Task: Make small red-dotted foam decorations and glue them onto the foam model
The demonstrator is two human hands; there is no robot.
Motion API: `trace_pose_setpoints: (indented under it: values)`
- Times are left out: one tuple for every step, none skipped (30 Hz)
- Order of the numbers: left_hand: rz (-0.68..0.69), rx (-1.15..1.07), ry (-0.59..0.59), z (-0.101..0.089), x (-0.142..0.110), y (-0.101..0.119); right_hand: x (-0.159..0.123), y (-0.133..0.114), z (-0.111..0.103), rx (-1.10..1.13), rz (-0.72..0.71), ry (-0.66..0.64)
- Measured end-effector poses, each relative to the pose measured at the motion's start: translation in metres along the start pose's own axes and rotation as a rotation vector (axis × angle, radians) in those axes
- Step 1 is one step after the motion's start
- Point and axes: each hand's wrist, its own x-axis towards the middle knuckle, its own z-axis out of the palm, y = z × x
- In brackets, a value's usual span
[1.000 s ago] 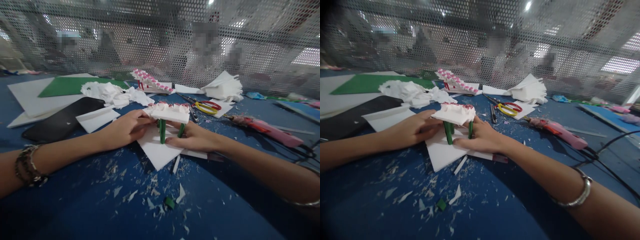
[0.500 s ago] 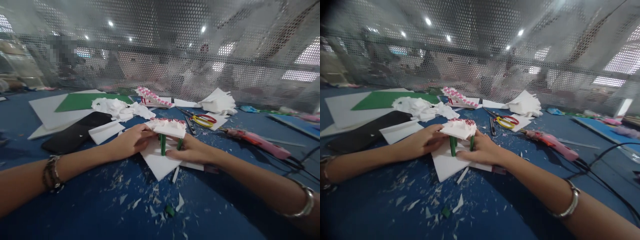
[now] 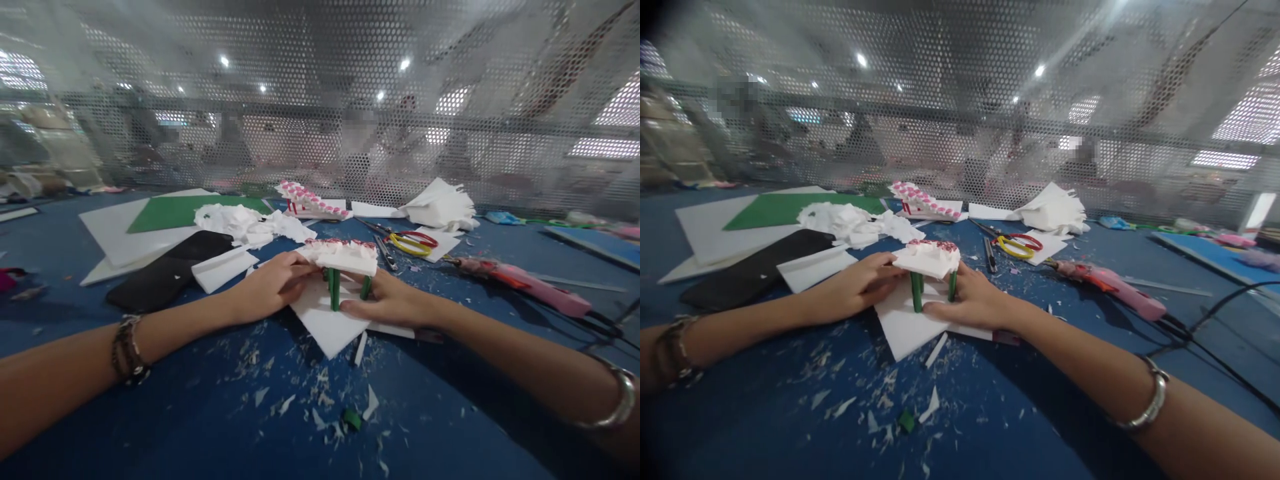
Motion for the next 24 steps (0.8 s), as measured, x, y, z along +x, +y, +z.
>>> trace_pose_setpoints:
  values:
    - [0.003, -0.002, 0.001, 0.0001, -0.0002, 0.0, 0.0, 0.0006, 0.0002, 0.014, 0.007, 0.002]
    - [0.006, -0.004, 0.002, 0.0002, -0.0003, 0.0001, 0.0, 0.0009, 0.0004, 0.028, 0.018, 0.0]
    - [0.007, -0.007, 0.0, 0.0001, -0.0003, 0.0003, -0.0001, 0.001, 0.0005, 0.038, 0.031, -0.008]
    - [0.005, -0.008, -0.001, 0.0, -0.0001, 0.0007, -0.0001, 0.001, 0.0006, 0.047, 0.043, -0.016]
    - [0.003, -0.007, -0.004, -0.0002, 0.0001, 0.0011, -0.0002, 0.0008, 0.0006, 0.054, 0.052, -0.023]
    - [-0.001, -0.006, -0.008, -0.0005, 0.0004, 0.0016, -0.0002, 0.0005, 0.0006, 0.06, 0.058, -0.025]
    - [-0.005, -0.005, -0.011, -0.0008, 0.0006, 0.002, -0.0002, 0.0002, 0.0004, 0.061, 0.062, -0.026]
    - [-0.008, -0.002, -0.012, -0.001, 0.0009, 0.0024, -0.0002, -0.0001, 0.0002, 0.058, 0.062, -0.026]
    - [-0.011, 0.0, -0.013, -0.0012, 0.001, 0.0026, -0.0002, -0.0003, 0.0, 0.052, 0.062, -0.027]
    - [-0.014, 0.001, -0.013, -0.0012, 0.0011, 0.0026, -0.0001, -0.0004, -0.0004, 0.045, 0.061, -0.031]
    - [-0.015, 0.002, -0.013, -0.0012, 0.0012, 0.0025, 0.0, -0.0006, -0.0008, 0.035, 0.06, -0.039]
    - [-0.014, 0.003, -0.012, -0.001, 0.0011, 0.0021, 0.0002, -0.0007, -0.0013, 0.024, 0.058, -0.048]
    - [-0.011, 0.002, -0.01, -0.0008, 0.001, 0.0016, 0.0003, -0.0008, -0.0018, 0.011, 0.054, -0.059]
    - [-0.006, 0.002, -0.006, -0.0004, 0.0009, 0.0011, 0.0005, -0.0009, -0.0023, -0.003, 0.05, -0.069]
    - [0.001, 0.002, -0.002, 0.0001, 0.0009, 0.0005, 0.0007, -0.001, -0.0027, -0.018, 0.046, -0.078]
    - [0.008, 0.003, 0.005, 0.0006, 0.0008, 0.0001, 0.0008, -0.001, -0.003, -0.034, 0.041, -0.085]
    - [0.014, 0.004, 0.01, 0.001, 0.0008, -0.0003, 0.0009, -0.0009, -0.0032, -0.049, 0.034, -0.088]
    - [0.018, 0.006, 0.014, 0.0014, 0.0008, -0.0004, 0.001, -0.0007, -0.0031, -0.064, 0.026, -0.085]
    - [0.019, 0.009, 0.018, 0.0017, 0.0008, -0.0004, 0.001, -0.0005, -0.0027, -0.078, 0.016, -0.076]
    - [0.018, 0.011, 0.02, 0.0018, 0.0008, -0.0002, 0.001, -0.0002, -0.0022, -0.092, 0.011, -0.062]
    - [0.011, 0.011, 0.024, 0.0017, 0.0007, 0.0001, 0.001, 0.0002, -0.0016, -0.103, 0.011, -0.048]
    - [-0.001, 0.008, 0.028, 0.0015, 0.0006, 0.0005, 0.0009, 0.0005, -0.0009, -0.107, 0.02, -0.038]
    - [-0.015, 0.001, 0.032, 0.0012, 0.0004, 0.0009, 0.0008, 0.0008, -0.0003, -0.1, 0.036, -0.037]
    - [-0.03, -0.006, 0.035, 0.0008, 0.0002, 0.0013, 0.0007, 0.0009, 0.0003, -0.082, 0.054, -0.045]
